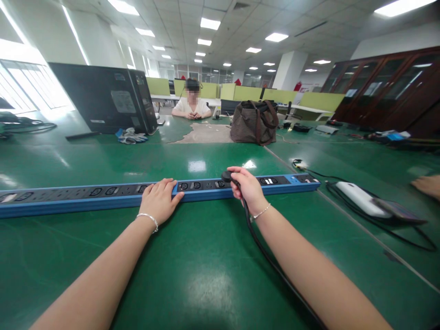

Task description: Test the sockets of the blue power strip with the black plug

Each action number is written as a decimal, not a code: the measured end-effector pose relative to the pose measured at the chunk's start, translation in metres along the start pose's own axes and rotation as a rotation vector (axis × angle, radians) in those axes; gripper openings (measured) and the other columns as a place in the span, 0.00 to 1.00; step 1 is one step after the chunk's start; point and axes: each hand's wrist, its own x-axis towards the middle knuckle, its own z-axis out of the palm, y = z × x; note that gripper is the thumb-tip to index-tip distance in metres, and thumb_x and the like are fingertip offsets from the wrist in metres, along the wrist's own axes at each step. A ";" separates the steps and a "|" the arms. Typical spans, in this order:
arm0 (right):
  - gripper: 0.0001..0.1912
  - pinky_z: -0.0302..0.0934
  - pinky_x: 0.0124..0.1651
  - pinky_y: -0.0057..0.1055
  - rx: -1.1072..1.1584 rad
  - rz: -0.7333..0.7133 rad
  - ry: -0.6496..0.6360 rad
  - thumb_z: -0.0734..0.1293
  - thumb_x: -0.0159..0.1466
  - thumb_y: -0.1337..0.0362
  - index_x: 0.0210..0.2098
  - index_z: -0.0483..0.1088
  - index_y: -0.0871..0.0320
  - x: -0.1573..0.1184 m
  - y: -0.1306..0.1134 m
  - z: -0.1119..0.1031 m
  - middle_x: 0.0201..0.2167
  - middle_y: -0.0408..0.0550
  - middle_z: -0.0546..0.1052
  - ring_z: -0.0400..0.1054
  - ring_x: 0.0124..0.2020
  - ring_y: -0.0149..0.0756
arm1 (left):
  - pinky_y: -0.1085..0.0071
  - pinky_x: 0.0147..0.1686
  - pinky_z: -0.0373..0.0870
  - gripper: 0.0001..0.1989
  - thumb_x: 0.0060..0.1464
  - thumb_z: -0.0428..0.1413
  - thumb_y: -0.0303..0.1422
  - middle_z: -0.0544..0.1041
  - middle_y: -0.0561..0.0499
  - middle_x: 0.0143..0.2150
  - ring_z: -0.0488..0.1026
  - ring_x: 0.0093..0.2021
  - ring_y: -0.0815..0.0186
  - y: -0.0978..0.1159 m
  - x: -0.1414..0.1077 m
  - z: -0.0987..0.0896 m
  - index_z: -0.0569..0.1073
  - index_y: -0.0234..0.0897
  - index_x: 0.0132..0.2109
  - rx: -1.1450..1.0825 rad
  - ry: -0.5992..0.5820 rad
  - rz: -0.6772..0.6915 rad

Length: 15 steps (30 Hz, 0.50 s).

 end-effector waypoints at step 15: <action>0.09 0.45 0.13 0.20 -0.079 0.011 0.187 0.59 0.55 0.66 0.36 0.66 0.57 0.014 0.037 0.056 0.10 0.31 0.59 0.50 0.10 0.23 | 0.57 0.57 0.52 0.26 0.58 0.40 0.47 0.67 0.46 0.59 0.61 0.59 0.59 0.001 -0.001 0.001 0.65 0.38 0.56 -0.050 0.025 0.013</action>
